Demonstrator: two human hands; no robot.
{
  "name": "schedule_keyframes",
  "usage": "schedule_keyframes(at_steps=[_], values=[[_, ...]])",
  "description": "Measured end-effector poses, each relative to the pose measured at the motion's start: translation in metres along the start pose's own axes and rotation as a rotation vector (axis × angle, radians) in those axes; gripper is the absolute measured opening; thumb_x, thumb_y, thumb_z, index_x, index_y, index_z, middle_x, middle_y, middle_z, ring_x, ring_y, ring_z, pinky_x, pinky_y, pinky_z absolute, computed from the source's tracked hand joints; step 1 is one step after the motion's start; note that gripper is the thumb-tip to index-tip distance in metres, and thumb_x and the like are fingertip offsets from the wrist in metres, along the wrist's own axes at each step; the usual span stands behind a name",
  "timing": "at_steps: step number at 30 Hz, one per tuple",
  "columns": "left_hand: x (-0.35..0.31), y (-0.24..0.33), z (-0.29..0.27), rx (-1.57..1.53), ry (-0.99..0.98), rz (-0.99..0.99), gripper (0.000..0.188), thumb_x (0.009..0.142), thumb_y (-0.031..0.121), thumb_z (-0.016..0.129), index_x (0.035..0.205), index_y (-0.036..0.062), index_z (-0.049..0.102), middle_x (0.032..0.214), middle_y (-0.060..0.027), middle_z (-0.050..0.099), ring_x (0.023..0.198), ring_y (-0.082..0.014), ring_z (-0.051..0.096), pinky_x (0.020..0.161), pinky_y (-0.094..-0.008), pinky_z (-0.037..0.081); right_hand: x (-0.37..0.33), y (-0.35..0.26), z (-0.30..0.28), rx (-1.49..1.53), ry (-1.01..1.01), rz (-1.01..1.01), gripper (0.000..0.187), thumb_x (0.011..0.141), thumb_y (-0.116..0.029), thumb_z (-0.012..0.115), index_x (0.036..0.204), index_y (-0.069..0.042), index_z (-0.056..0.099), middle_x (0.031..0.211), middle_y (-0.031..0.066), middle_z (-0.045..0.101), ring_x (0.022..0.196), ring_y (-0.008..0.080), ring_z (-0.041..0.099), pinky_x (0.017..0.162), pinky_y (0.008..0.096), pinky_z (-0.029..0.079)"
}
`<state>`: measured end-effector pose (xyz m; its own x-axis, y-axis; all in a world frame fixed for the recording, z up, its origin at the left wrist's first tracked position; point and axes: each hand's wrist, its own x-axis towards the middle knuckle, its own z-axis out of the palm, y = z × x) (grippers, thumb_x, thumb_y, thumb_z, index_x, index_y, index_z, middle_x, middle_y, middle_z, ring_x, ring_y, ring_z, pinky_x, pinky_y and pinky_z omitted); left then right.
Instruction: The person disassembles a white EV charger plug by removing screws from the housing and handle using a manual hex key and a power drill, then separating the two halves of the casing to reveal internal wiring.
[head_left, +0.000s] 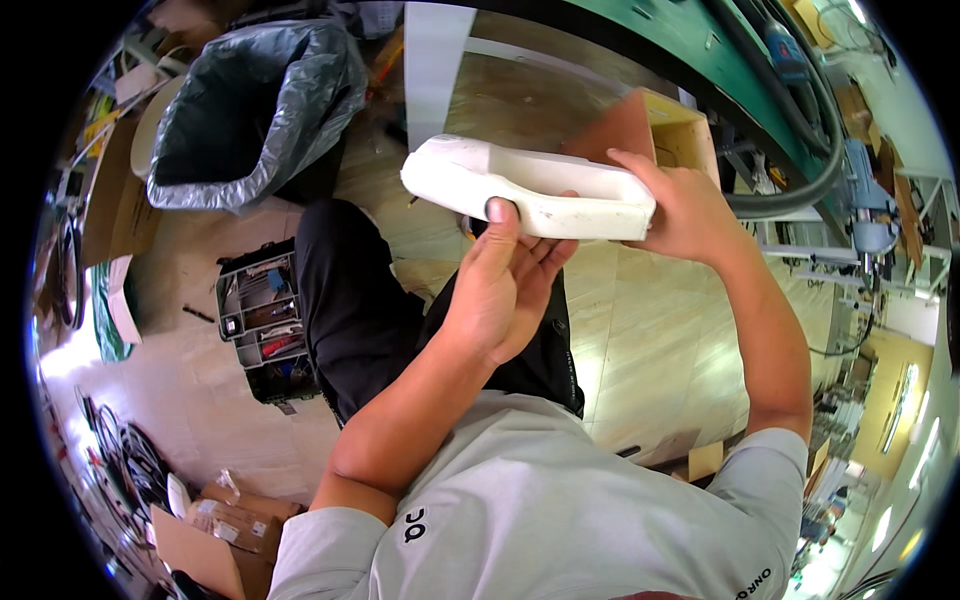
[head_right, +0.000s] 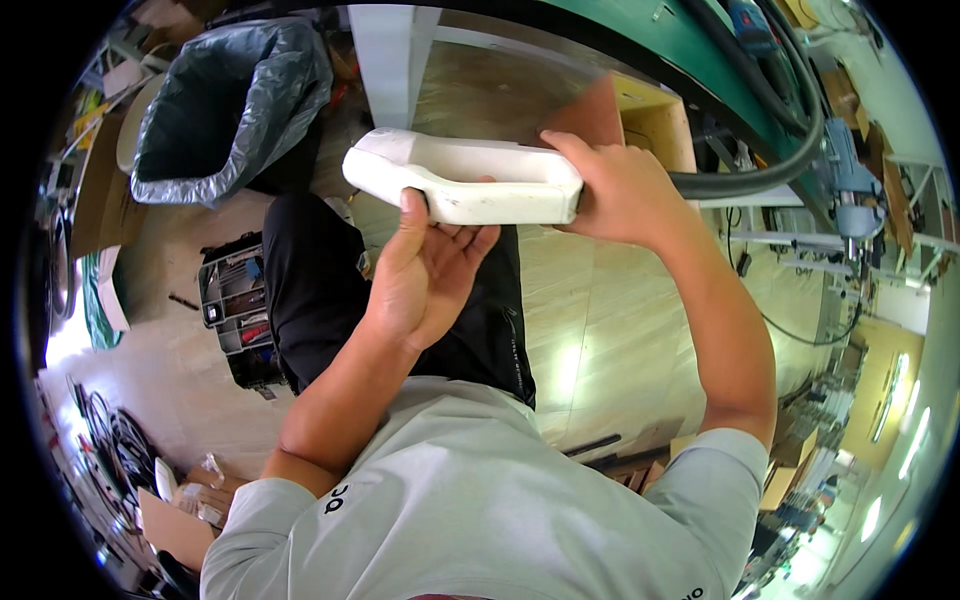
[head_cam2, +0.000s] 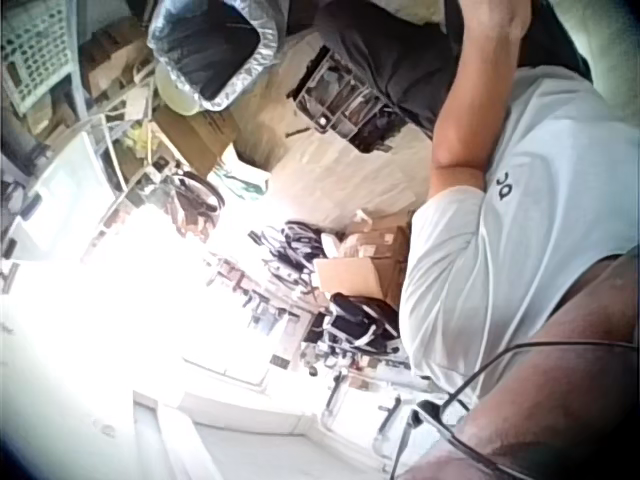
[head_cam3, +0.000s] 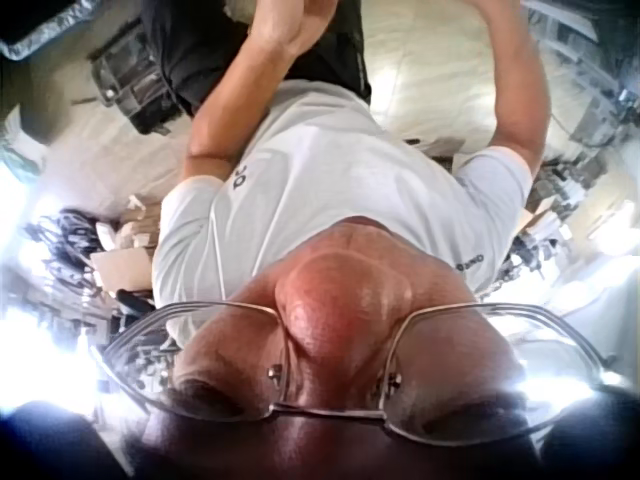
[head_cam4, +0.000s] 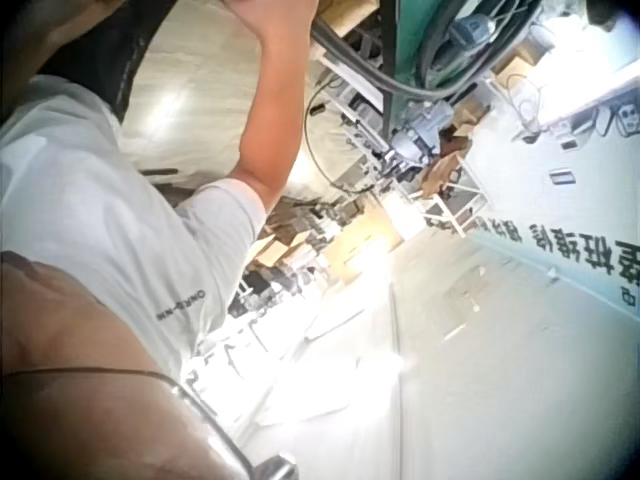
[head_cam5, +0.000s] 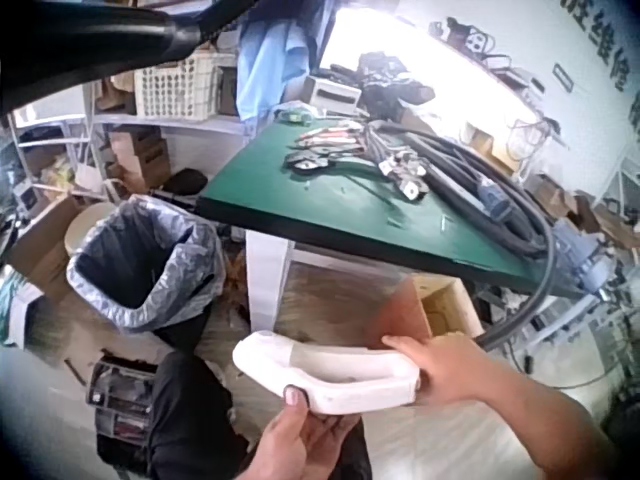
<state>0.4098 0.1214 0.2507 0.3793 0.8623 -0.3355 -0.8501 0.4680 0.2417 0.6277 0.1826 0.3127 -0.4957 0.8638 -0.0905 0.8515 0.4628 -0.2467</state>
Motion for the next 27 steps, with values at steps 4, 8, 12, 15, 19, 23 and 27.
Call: schedule_keyframes(at_steps=[4, 8, 12, 15, 19, 23, 27], values=[[-0.012, 0.012, -0.016, 0.56, -0.061, 0.002, 0.064, 0.104, 0.053, 0.028, 0.117, -0.0024, 0.058, 0.111, -0.0188, 0.067, 0.101, -0.0263, 0.065, 0.091, -0.0367, 0.05, -0.007, 0.001, -0.001, -0.03, -0.047, 0.047, 0.066, 0.061, -0.02, 0.085, 0.12, -0.015, 0.055, 0.09, 0.0105, 0.071, 0.08, 0.0325, 0.068, 0.067, 0.0407, 0.053], [-0.027, 0.043, 0.009, 1.745, -0.254, 0.779, 0.049, 0.084, 0.047, 0.067, 0.099, 0.0007, 0.066, 0.108, -0.0166, 0.069, 0.087, -0.0235, 0.068, 0.073, -0.0334, 0.052, -0.011, -0.001, 0.005, -0.091, 0.047, 0.061, 0.051, 0.066, -0.035, 0.082, 0.106, -0.012, 0.059, 0.077, 0.0098, 0.07, 0.073, 0.0322, 0.068, 0.064, 0.0425, 0.053], [0.021, 0.033, 0.039, 2.191, -0.432, 1.204, 0.061, 0.069, 0.036, 0.081, 0.118, 0.0053, 0.06, 0.102, -0.0094, 0.069, 0.085, -0.0281, 0.067, 0.073, -0.0364, 0.053, -0.011, 0.003, 0.007, -0.101, 0.057, 0.066, 0.048, 0.069, -0.038, 0.08, 0.101, -0.012, 0.058, 0.072, 0.0113, 0.069, 0.068, 0.0324, 0.068, 0.062, 0.0425, 0.053], [0.034, 0.031, 0.03, 2.235, -0.613, 0.993, 0.056, 0.071, 0.028, 0.081, 0.118, 0.0045, 0.061, 0.097, -0.0095, 0.07, 0.082, -0.0277, 0.067, 0.072, -0.0364, 0.054, -0.015, 0.005, 0.005, -0.096, 0.074, 0.055, 0.045, 0.068, -0.036, 0.08, 0.099, -0.011, 0.058, 0.068, 0.0103, 0.067, 0.064, 0.0319, 0.067, 0.059, 0.0413, 0.052], [0.033, 0.032, 0.027, 2.16, -0.662, 1.047, 0.052, 0.071, 0.026, 0.081, 0.113, 0.0018, 0.062, 0.095, -0.0105, 0.069, 0.078, -0.0261, 0.067, 0.068, -0.0345, 0.055, -0.02, 0.001, 0.003, -0.061, -0.005, 0.074, 0.049, 0.062, -0.028, 0.083, 0.101, -0.013, 0.057, 0.073, 0.0061, 0.067, 0.067, 0.0295, 0.066, 0.057, 0.0393, 0.05], [0.033, 0.032, 0.027, 2.136, -0.718, 1.124, 0.054, 0.068, 0.026, 0.082, 0.11, -0.001, 0.061, 0.097, -0.0104, 0.069, 0.074, -0.0213, 0.066, 0.066, -0.0312, 0.055, -0.024, 0.002, 0.001, -0.04, -0.017, 0.069, 0.052, 0.06, -0.023, 0.083, 0.103, -0.015, 0.056, 0.076, 0.0037, 0.067, 0.068, 0.0277, 0.066, 0.055, 0.0388, 0.049], [0.03, 0.032, 0.03, 2.121, -0.732, 1.124, 0.056, 0.066, 0.024, 0.084, 0.111, -0.0017, 0.062, 0.099, -0.0121, 0.07, 0.074, -0.0212, 0.067, 0.065, -0.031, 0.055, -0.025, 0.003, 0.001, -0.024, 0.027, 0.042, 0.048, 0.062, -0.026, 0.082, 0.1, -0.013, 0.057, 0.071, 0.0051, 0.066, 0.065, 0.0279, 0.065, 0.055, 0.039, 0.049]])
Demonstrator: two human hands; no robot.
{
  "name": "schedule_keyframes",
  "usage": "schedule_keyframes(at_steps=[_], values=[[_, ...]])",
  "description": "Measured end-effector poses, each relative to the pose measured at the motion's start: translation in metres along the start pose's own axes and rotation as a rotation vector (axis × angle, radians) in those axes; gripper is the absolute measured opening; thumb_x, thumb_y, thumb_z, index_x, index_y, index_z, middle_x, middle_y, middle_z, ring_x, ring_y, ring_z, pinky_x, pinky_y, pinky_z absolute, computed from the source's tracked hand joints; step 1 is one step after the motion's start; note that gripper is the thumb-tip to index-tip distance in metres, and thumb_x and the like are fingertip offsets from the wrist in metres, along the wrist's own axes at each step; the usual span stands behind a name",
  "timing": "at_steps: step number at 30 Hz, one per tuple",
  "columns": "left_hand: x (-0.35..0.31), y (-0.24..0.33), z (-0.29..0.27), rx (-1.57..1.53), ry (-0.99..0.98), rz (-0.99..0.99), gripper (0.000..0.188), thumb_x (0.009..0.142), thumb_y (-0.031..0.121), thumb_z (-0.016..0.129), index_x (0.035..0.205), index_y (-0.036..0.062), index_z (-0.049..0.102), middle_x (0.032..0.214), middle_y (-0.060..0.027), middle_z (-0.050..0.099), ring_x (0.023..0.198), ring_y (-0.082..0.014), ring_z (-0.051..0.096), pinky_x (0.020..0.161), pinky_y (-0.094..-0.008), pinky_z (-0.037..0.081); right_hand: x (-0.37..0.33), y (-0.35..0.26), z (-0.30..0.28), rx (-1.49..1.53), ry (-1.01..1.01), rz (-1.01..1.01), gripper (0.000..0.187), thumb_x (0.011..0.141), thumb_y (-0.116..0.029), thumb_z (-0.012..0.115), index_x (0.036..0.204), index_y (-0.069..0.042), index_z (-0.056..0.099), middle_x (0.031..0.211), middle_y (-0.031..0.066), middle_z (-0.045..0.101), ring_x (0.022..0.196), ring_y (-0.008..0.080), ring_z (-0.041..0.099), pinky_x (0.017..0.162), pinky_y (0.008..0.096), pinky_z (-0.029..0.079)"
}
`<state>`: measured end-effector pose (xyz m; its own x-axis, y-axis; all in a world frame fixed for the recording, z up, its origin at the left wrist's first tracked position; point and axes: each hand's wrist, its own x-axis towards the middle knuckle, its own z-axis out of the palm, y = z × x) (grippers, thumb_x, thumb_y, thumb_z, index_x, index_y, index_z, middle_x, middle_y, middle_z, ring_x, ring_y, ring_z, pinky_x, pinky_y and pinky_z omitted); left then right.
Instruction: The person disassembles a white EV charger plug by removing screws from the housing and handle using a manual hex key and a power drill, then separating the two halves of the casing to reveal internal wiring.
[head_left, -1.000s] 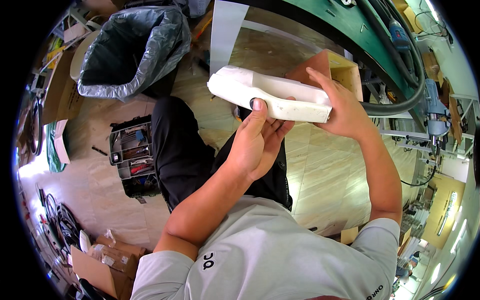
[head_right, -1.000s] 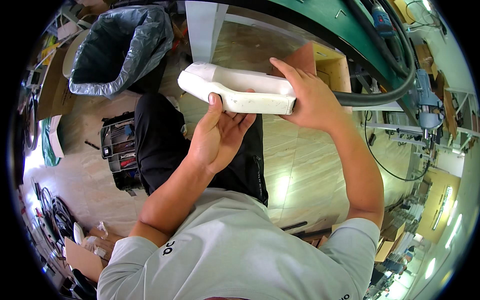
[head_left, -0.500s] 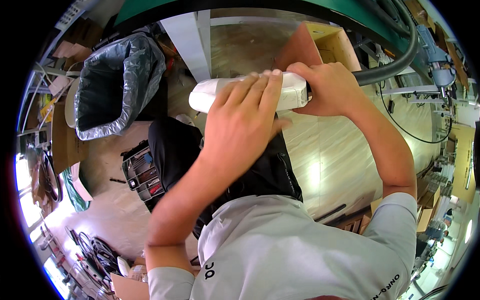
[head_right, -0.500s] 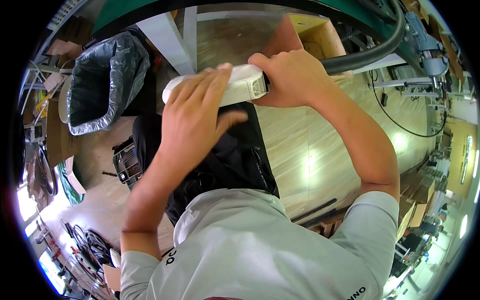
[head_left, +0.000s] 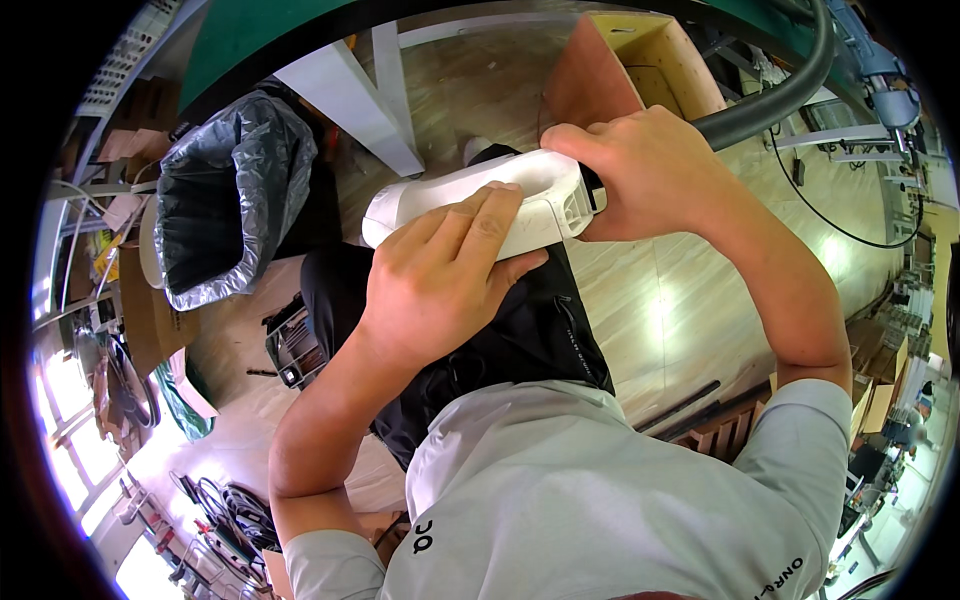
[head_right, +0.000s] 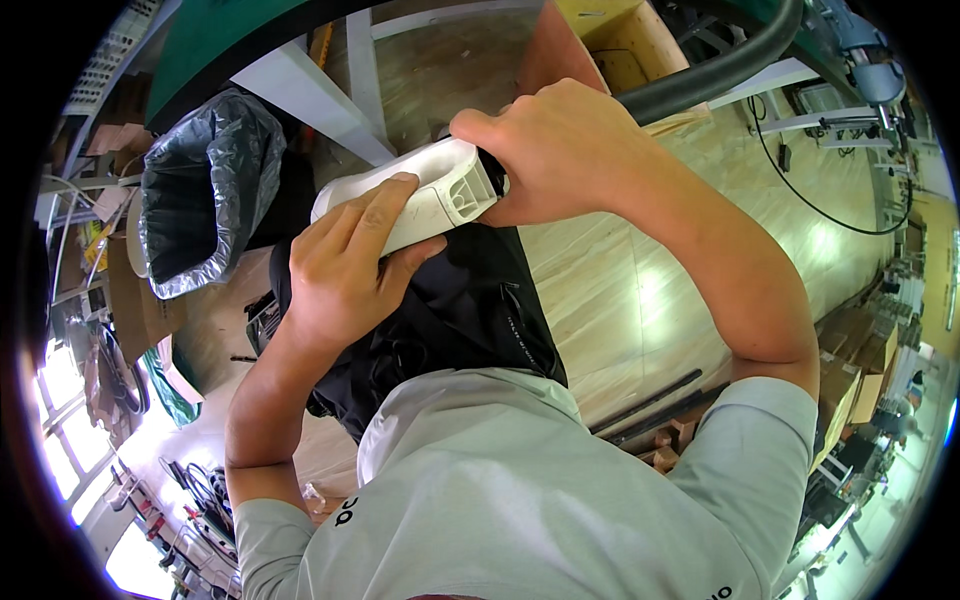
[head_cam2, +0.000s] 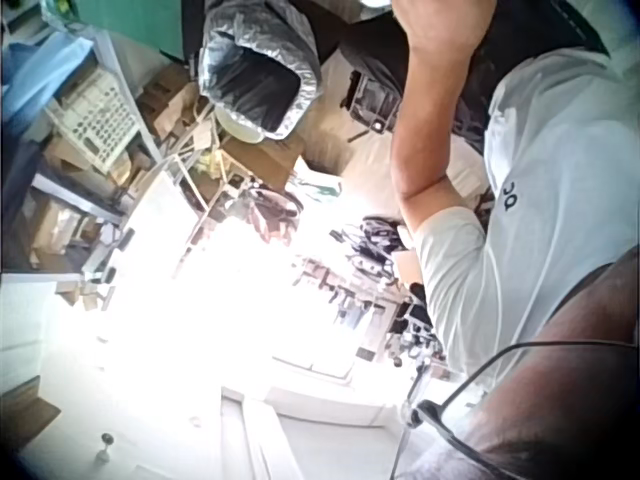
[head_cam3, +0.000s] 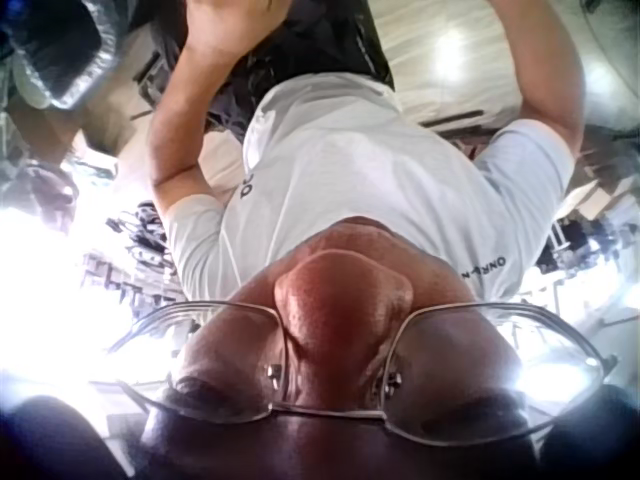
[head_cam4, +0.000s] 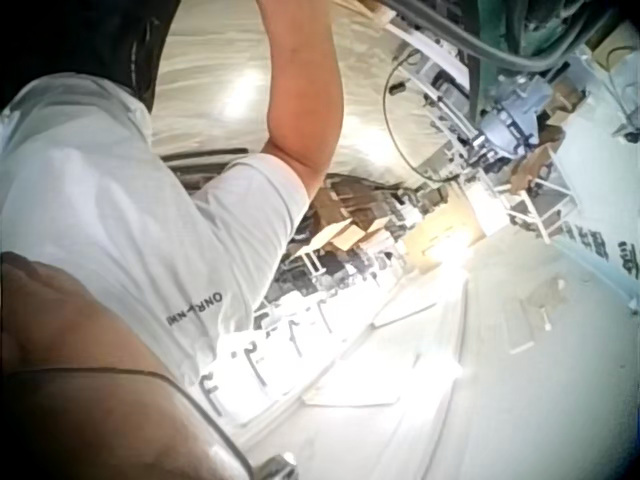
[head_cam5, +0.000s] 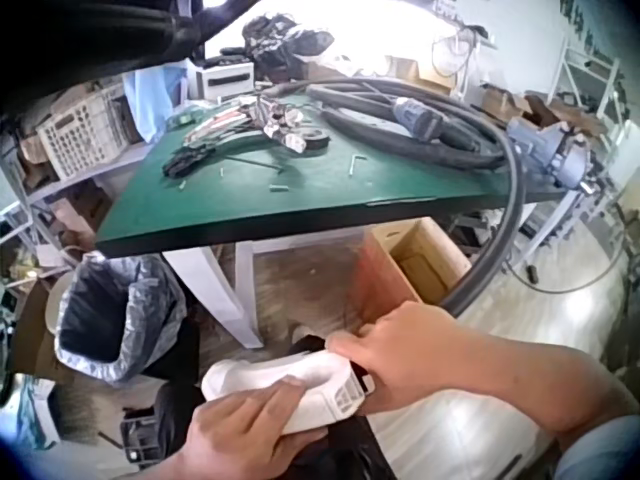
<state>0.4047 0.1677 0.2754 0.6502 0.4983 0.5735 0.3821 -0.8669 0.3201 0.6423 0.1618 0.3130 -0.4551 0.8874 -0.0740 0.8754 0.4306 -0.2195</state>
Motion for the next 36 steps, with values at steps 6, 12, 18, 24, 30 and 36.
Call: schedule_keyframes(at_steps=[6, 12, 18, 24, 30, 36], values=[[0.001, 0.001, -0.006, 0.031, 0.003, 0.044, 0.058, 0.066, 0.024, 0.084, 0.113, -0.0026, 0.062, 0.099, -0.0139, 0.07, 0.074, -0.0215, 0.067, 0.064, -0.0311, 0.055, -0.003, 0.0, -0.001, 0.007, 0.072, -0.064, 0.044, 0.066, -0.033, 0.08, 0.098, -0.011, 0.058, 0.064, 0.0082, 0.065, 0.059, 0.0289, 0.065, 0.054, 0.0391, 0.049], [-0.002, 0.004, -0.01, 0.035, 0.005, 0.063, 0.059, 0.067, 0.024, 0.084, 0.115, -0.0031, 0.062, 0.1, -0.0139, 0.07, 0.074, -0.0217, 0.067, 0.064, -0.0304, 0.055, -0.005, -0.002, -0.005, 0.023, 0.064, -0.08, 0.044, 0.066, -0.032, 0.08, 0.098, -0.011, 0.058, 0.064, 0.008, 0.065, 0.058, 0.0288, 0.065, 0.053, 0.0393, 0.049], [-0.003, 0.003, -0.012, 0.036, -0.007, 0.061, 0.058, 0.07, 0.026, 0.083, 0.115, -0.0021, 0.062, 0.103, -0.0138, 0.069, 0.078, -0.0217, 0.067, 0.068, -0.0309, 0.056, -0.004, -0.001, -0.003, 0.019, 0.063, -0.079, 0.046, 0.064, -0.029, 0.08, 0.099, -0.012, 0.057, 0.067, 0.0074, 0.065, 0.061, 0.0286, 0.065, 0.053, 0.0397, 0.048], [0.022, 0.011, -0.014, 0.118, -0.118, -0.039, 0.048, 0.069, 0.022, 0.084, 0.105, -0.0011, 0.063, 0.099, -0.0133, 0.064, 0.086, -0.0302, 0.061, 0.071, -0.0366, 0.052, 0.005, -0.002, 0.0, -0.053, -0.022, 0.043, 0.041, 0.07, -0.037, 0.077, 0.094, -0.01, 0.059, 0.064, 0.0105, 0.065, 0.06, 0.0313, 0.066, 0.055, 0.0408, 0.051], [0.032, 0.004, -0.002, 0.228, -0.242, -0.039, 0.041, 0.07, 0.03, 0.083, 0.087, 0.0028, 0.057, 0.08, -0.0086, 0.053, 0.071, -0.0267, 0.055, 0.058, -0.0365, 0.048, 0.008, -0.002, 0.001, -0.054, -0.048, 0.093, 0.039, 0.071, -0.04, 0.076, 0.091, -0.009, 0.061, 0.064, 0.0106, 0.064, 0.062, 0.0313, 0.066, 0.056, 0.0416, 0.052], [0.055, 0.004, -0.01, 0.389, -0.541, 0.042, 0.041, 0.072, 0.038, 0.079, 0.081, 0.0049, 0.057, 0.072, -0.0076, 0.056, 0.066, -0.0239, 0.058, 0.053, -0.0351, 0.047, 0.009, 0.004, 0.01, -0.035, -0.037, 0.073, 0.039, 0.069, -0.039, 0.078, 0.087, -0.008, 0.064, 0.062, 0.0091, 0.063, 0.06, 0.0308, 0.065, 0.055, 0.0408, 0.05]])
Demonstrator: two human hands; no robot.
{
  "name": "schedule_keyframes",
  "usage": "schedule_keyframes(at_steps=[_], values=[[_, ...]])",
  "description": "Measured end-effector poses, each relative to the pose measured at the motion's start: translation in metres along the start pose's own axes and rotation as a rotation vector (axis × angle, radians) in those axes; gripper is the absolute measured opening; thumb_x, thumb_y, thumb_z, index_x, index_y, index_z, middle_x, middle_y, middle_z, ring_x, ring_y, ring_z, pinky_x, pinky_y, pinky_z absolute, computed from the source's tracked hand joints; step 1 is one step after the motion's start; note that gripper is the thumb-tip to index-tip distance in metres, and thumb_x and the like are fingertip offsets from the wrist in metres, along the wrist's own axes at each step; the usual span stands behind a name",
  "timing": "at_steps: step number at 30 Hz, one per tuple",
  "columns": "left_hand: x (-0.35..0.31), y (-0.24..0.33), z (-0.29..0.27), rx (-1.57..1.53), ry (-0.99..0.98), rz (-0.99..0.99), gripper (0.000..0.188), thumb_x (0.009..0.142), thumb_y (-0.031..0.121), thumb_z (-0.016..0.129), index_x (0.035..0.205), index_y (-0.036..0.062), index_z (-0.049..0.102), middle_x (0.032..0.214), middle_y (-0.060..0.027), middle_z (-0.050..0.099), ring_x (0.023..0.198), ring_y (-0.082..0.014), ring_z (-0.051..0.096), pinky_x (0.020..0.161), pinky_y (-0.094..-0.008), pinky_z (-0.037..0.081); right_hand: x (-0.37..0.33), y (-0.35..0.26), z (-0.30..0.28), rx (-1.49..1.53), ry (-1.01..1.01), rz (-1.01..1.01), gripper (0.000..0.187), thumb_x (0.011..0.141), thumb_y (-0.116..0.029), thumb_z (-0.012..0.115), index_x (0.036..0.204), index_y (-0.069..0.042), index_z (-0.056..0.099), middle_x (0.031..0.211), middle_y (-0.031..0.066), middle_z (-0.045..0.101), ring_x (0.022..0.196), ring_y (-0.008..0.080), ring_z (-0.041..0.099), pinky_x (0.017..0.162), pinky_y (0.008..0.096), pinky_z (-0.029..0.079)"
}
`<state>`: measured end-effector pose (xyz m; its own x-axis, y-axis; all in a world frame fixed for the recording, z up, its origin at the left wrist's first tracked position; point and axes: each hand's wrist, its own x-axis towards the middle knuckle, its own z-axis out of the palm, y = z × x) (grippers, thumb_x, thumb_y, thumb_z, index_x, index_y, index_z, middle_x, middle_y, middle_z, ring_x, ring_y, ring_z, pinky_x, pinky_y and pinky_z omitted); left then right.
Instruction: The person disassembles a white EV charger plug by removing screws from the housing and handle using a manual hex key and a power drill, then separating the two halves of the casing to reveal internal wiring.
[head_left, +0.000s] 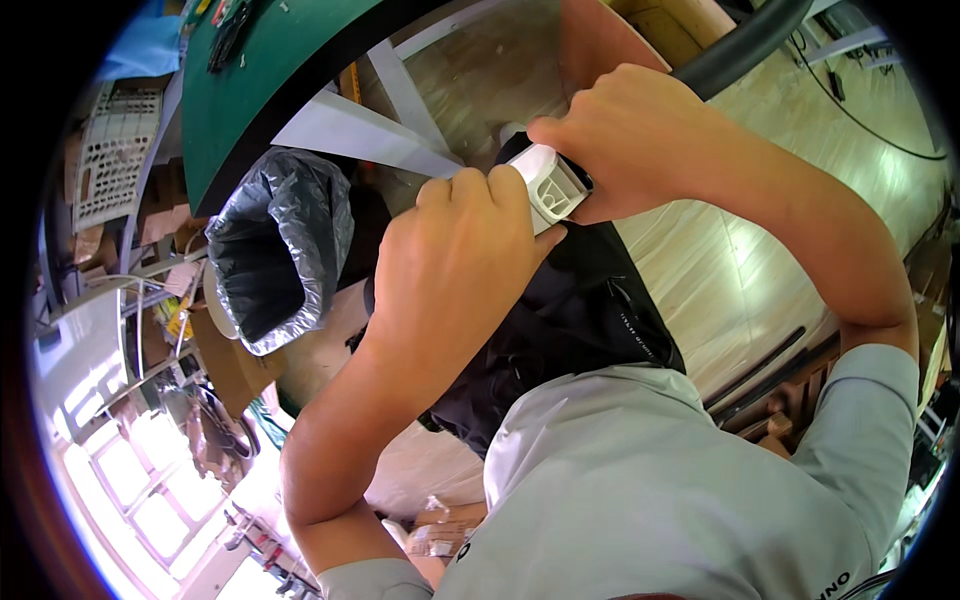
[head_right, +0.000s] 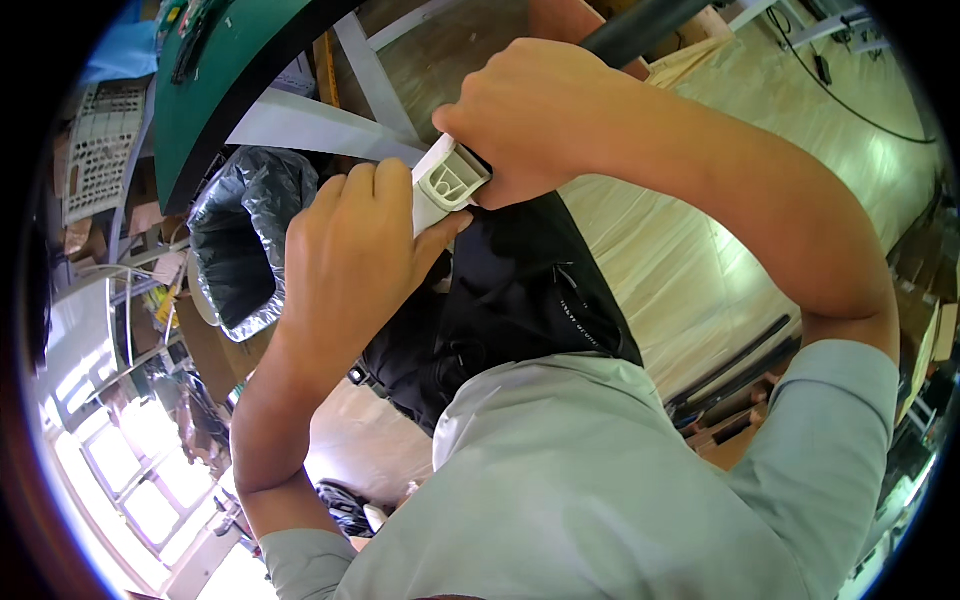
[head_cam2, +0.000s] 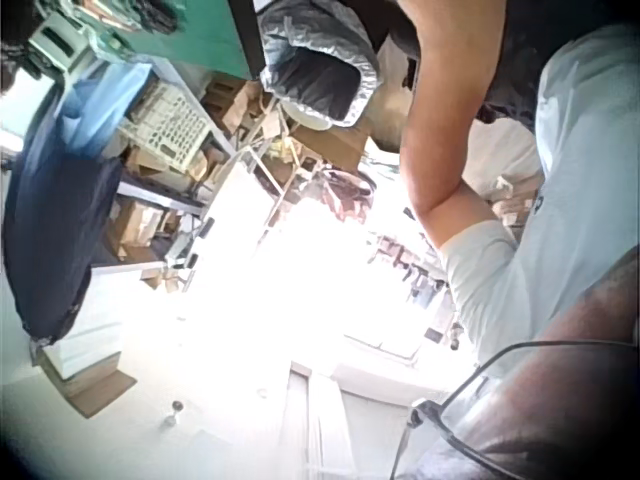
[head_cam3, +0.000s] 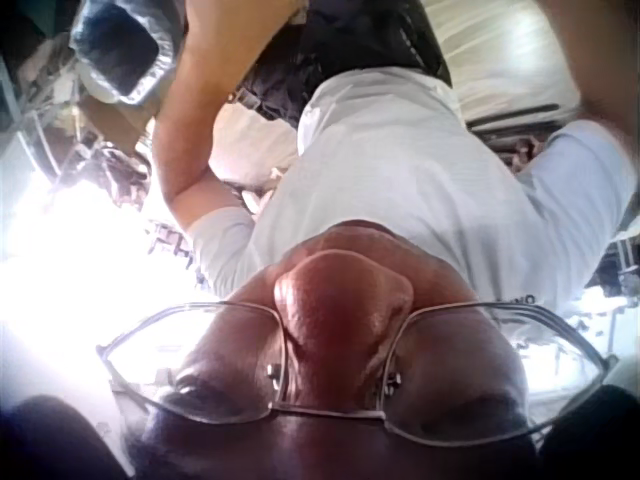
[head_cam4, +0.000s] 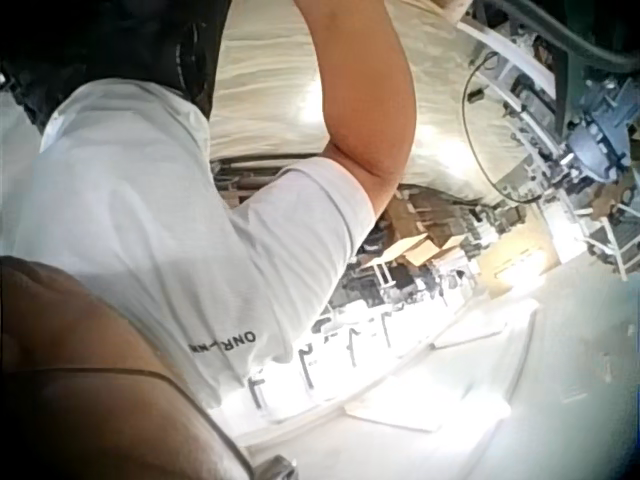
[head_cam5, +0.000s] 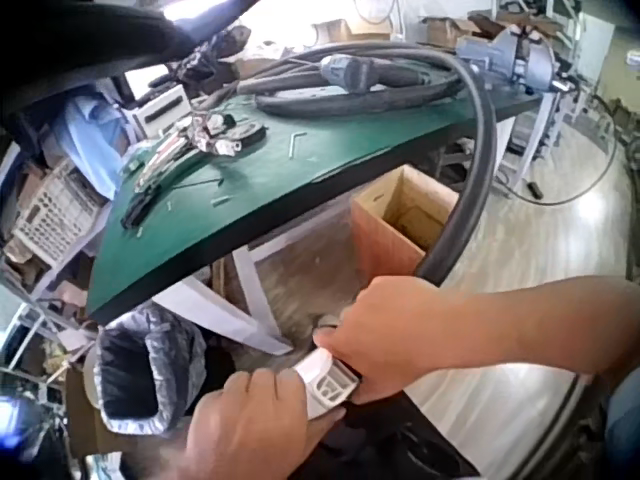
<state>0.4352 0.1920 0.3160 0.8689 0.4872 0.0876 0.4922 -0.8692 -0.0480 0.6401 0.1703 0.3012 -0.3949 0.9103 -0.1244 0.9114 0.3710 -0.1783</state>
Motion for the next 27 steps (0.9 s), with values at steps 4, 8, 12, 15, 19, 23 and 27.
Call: schedule_keyframes(at_steps=[4, 8, 12, 15, 19, 23, 27], values=[[0.02, -0.008, 0.001, 0.074, -0.086, 0.149, 0.043, 0.071, 0.046, 0.077, 0.068, 0.0078, 0.056, 0.059, -0.0062, 0.056, 0.058, -0.0238, 0.058, 0.051, -0.035, 0.046, -0.001, 0.002, 0.005, -0.017, 0.027, 0.007, 0.044, 0.065, -0.037, 0.08, 0.094, -0.007, 0.065, 0.061, 0.0093, 0.062, 0.058, 0.0311, 0.064, 0.054, 0.0399, 0.048], [0.021, -0.014, 0.003, 0.048, 0.028, 0.254, 0.044, 0.069, 0.047, 0.077, 0.061, 0.0093, 0.056, 0.054, -0.0041, 0.054, 0.051, -0.0227, 0.055, 0.049, -0.0337, 0.043, -0.003, -0.004, 0.006, 0.016, 0.085, -0.044, 0.043, 0.067, -0.035, 0.078, 0.099, -0.009, 0.067, 0.061, 0.0095, 0.062, 0.06, 0.0295, 0.064, 0.055, 0.0397, 0.048], [0.019, -0.015, -0.009, 0.079, 0.047, 0.312, 0.044, 0.07, 0.045, 0.076, 0.058, 0.0101, 0.053, 0.052, -0.0017, 0.049, 0.049, -0.0204, 0.051, 0.047, -0.0323, 0.038, -0.001, -0.007, 0.006, 0.125, 0.117, -0.151, 0.033, 0.068, -0.032, 0.076, 0.094, -0.013, 0.068, 0.061, 0.0094, 0.061, 0.061, 0.0292, 0.064, 0.054, 0.0401, 0.046], [0.017, -0.021, -0.013, 0.035, 0.118, 0.342, 0.046, 0.068, 0.042, 0.078, 0.056, 0.0109, 0.046, 0.051, -0.001, 0.043, 0.045, -0.0194, 0.044, 0.044, -0.0324, 0.035, -0.002, -0.006, 0.003, 0.151, 0.17, -0.17, 0.03, 0.069, -0.033, 0.076, 0.089, -0.013, 0.066, 0.06, 0.0091, 0.061, 0.059, 0.0292, 0.063, 0.052, 0.0408, 0.045], [0.014, -0.021, -0.019, -0.016, 0.135, 0.358, 0.044, 0.066, 0.038, 0.079, 0.057, 0.0112, 0.046, 0.05, -0.0012, 0.042, 0.045, -0.0187, 0.043, 0.043, -0.0318, 0.034, -0.004, -0.007, -0.001, 0.193, 0.198, -0.21, 0.029, 0.068, -0.034, 0.077, 0.086, -0.014, 0.065, 0.056, 0.008, 0.059, 0.055, 0.0292, 0.062, 0.049, 0.041, 0.044], [0.014, -0.019, -0.017, -0.061, 0.161, 0.363, 0.044, 0.065, 0.037, 0.079, 0.057, 0.0112, 0.045, 0.05, -0.0012, 0.041, 0.045, -0.0185, 0.043, 0.043, -0.0315, 0.034, -0.007, -0.007, -0.002, 0.175, 0.182, -0.21, 0.029, 0.068, -0.035, 0.077, 0.085, -0.015, 0.065, 0.054, 0.0073, 0.058, 0.053, 0.0294, 0.061, 0.048, 0.0407, 0.044], [0.014, -0.018, -0.018, -0.095, 0.141, 0.364, 0.042, 0.065, 0.035, 0.08, 0.058, 0.0112, 0.046, 0.05, -0.0014, 0.041, 0.045, -0.0189, 0.044, 0.043, -0.0317, 0.034, -0.007, -0.005, -0.001, 0.178, 0.17, -0.203, 0.028, 0.068, -0.036, 0.077, 0.084, -0.016, 0.065, 0.054, 0.0069, 0.058, 0.053, 0.0293, 0.062, 0.049, 0.0409, 0.044]])
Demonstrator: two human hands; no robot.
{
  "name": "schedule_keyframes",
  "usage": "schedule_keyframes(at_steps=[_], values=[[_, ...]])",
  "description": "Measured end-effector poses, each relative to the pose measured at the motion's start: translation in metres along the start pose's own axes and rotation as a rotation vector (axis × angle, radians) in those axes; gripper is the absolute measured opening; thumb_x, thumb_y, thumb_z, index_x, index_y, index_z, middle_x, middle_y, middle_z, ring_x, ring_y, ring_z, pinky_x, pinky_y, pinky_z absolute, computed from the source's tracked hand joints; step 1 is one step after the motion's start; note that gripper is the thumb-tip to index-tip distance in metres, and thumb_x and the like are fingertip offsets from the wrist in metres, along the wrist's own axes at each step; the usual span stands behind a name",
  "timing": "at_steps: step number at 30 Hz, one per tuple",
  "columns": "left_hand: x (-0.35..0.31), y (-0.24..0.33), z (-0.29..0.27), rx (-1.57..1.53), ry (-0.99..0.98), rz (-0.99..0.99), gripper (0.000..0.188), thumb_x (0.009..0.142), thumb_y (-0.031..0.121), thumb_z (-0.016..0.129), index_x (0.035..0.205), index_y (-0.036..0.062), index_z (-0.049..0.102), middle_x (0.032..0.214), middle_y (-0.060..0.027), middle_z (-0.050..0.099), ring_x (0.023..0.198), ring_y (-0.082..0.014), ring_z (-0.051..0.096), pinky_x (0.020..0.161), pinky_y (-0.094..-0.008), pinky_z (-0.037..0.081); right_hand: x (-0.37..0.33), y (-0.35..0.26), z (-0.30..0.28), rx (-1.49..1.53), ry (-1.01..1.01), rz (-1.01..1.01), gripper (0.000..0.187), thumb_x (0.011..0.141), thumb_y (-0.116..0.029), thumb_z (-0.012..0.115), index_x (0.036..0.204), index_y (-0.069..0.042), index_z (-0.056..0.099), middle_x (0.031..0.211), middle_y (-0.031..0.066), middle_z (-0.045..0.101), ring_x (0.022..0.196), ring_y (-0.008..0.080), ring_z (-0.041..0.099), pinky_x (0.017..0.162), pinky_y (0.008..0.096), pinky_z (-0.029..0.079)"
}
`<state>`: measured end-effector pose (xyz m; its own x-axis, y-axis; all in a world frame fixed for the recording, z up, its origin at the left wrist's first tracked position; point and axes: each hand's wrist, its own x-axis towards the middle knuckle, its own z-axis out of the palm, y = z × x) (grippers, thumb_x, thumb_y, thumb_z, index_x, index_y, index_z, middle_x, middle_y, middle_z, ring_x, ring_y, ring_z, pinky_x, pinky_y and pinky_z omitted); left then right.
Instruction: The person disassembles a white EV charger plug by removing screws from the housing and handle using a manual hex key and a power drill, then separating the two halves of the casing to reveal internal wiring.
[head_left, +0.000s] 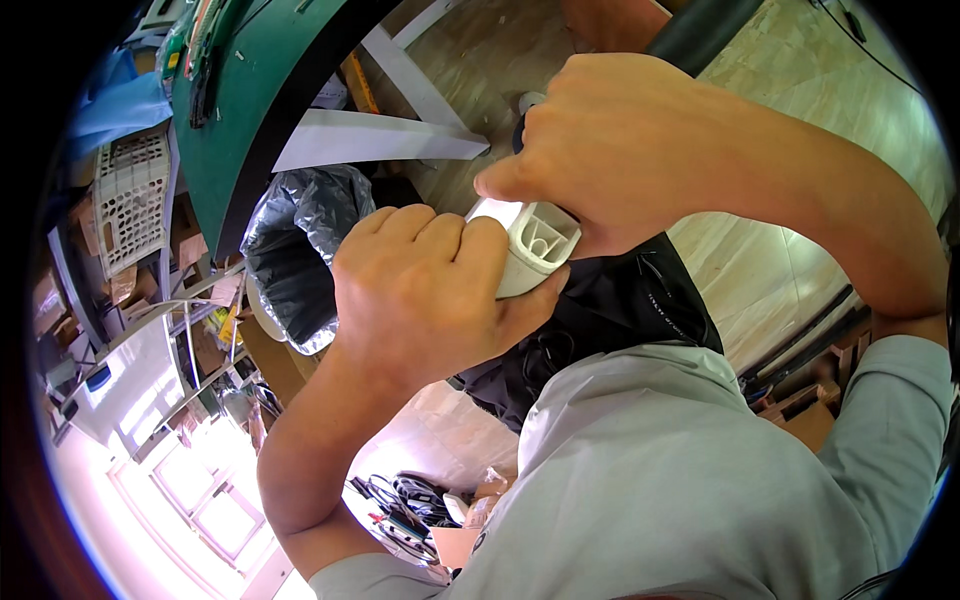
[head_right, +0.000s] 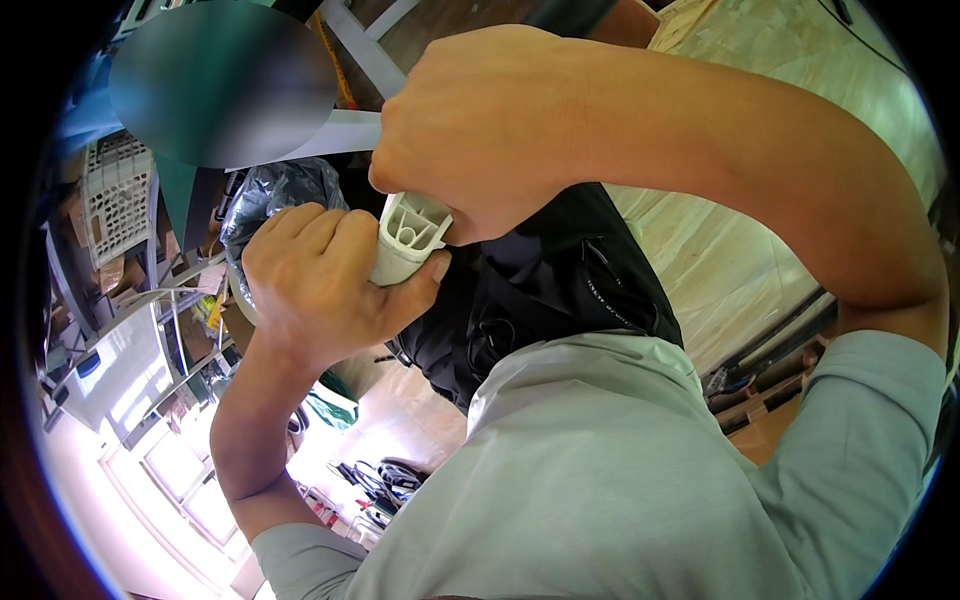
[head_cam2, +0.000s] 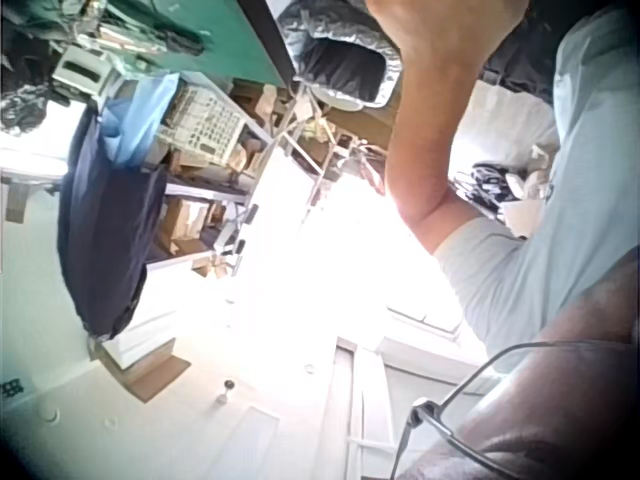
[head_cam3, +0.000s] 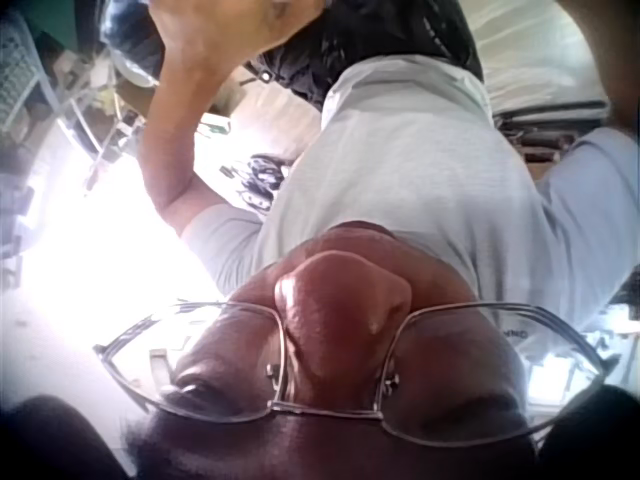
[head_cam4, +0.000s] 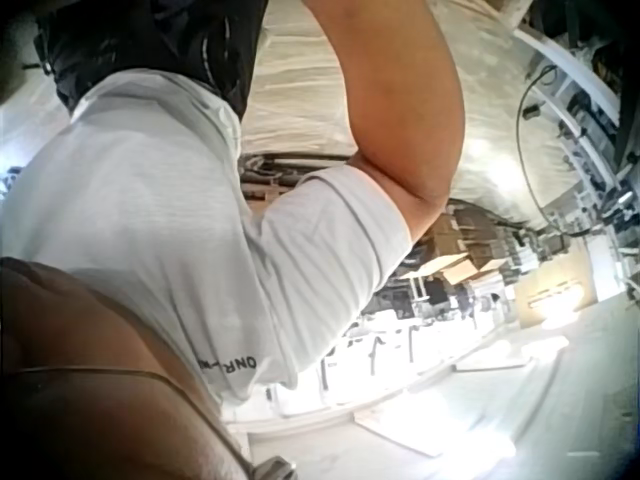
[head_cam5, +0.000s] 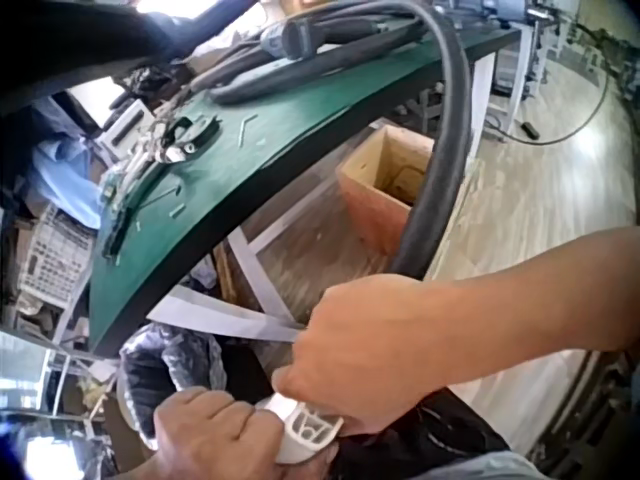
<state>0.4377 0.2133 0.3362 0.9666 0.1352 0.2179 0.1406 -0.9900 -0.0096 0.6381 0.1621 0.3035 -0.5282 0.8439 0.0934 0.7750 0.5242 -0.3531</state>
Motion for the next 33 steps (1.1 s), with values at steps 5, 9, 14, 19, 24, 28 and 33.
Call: schedule_keyframes(at_steps=[5, 9, 14, 19, 24, 28, 33], values=[[-0.002, 0.001, -0.003, 0.024, -0.033, -0.079, 0.041, 0.066, 0.038, 0.08, 0.062, 0.0106, 0.05, 0.055, -0.0023, 0.046, 0.052, -0.0199, 0.048, 0.05, -0.0327, 0.038, 0.004, 0.001, 0.0, -0.007, 0.025, -0.005, 0.037, 0.066, -0.032, 0.077, 0.098, -0.016, 0.066, 0.063, 0.0067, 0.062, 0.059, 0.0284, 0.063, 0.052, 0.04, 0.045], [-0.04, 0.007, -0.013, -0.114, -0.02, -0.288, 0.039, 0.079, 0.041, 0.073, 0.079, 0.0042, 0.06, 0.075, -0.0102, 0.058, 0.069, -0.0298, 0.055, 0.065, -0.0395, 0.044, -0.005, -0.003, 0.006, -0.082, 0.031, -0.017, 0.041, 0.065, -0.027, 0.079, 0.102, -0.014, 0.068, 0.072, 0.0078, 0.065, 0.067, 0.0303, 0.067, 0.058, 0.0415, 0.051], [-0.163, 0.025, 0.034, -0.668, 0.554, -1.438, 0.042, 0.097, 0.038, 0.058, 0.112, -0.0009, 0.061, 0.107, -0.0137, 0.064, 0.093, -0.0249, 0.061, 0.082, -0.0379, 0.05, -0.015, -0.008, 0.002, -0.105, 0.042, -0.045, 0.067, 0.057, -0.016, 0.079, 0.122, -0.016, 0.063, 0.087, 0.0071, 0.066, 0.078, 0.0266, 0.066, 0.064, 0.0393, 0.049], [-0.181, 0.066, 0.117, -2.053, 0.967, -1.558, 0.076, 0.098, 0.058, 0.044, 0.143, -0.0034, 0.037, 0.138, -0.0222, 0.049, 0.122, -0.0318, 0.051, 0.103, -0.0461, 0.044, -0.006, -0.016, -0.004, -0.122, 0.096, -0.092, 0.075, 0.055, -0.014, 0.078, 0.128, -0.015, 0.062, 0.1, 0.0089, 0.069, 0.082, 0.0281, 0.066, 0.069, 0.0359, 0.052], [-0.132, 0.053, 0.114, -2.196, 1.367, -1.178, 0.062, 0.102, 0.047, 0.043, 0.139, -0.0036, 0.042, 0.132, -0.0193, 0.053, 0.119, -0.0294, 0.055, 0.102, -0.043, 0.044, -0.01, -0.021, -0.009, -0.118, 0.101, -0.162, 0.071, 0.058, -0.012, 0.079, 0.127, -0.01, 0.062, 0.104, 0.0105, 0.07, 0.087, 0.029, 0.068, 0.075, 0.0364, 0.053], [-0.131, 0.066, 0.112, -2.122, 1.27, -1.235, 0.046, 0.101, 0.029, 0.054, 0.13, -0.0062, 0.048, 0.117, -0.0143, 0.059, 0.107, -0.0211, 0.059, 0.096, -0.0363, 0.048, -0.022, -0.039, -0.017, -0.143, 0.006, -0.011, 0.07, 0.061, -0.017, 0.081, 0.127, -0.007, 0.061, 0.114, 0.011, 0.068, 0.102, 0.0307, 0.064, 0.085, 0.0388, 0.052], [-0.132, 0.084, 0.128, -2.022, 1.36, -1.219, 0.041, 0.099, 0.029, 0.058, 0.121, -0.0052, 0.051, 0.112, -0.0124, 0.06, 0.102, -0.0173, 0.059, 0.092, -0.0324, 0.049, -0.016, -0.111, -0.031, -0.244, -0.086, -0.091, 0.066, 0.071, -0.049, 0.076, 0.11, 0.003, 0.064, 0.111, 0.0148, 0.065, 0.108, 0.0324, 0.058, 0.087, 0.0423, 0.049]])
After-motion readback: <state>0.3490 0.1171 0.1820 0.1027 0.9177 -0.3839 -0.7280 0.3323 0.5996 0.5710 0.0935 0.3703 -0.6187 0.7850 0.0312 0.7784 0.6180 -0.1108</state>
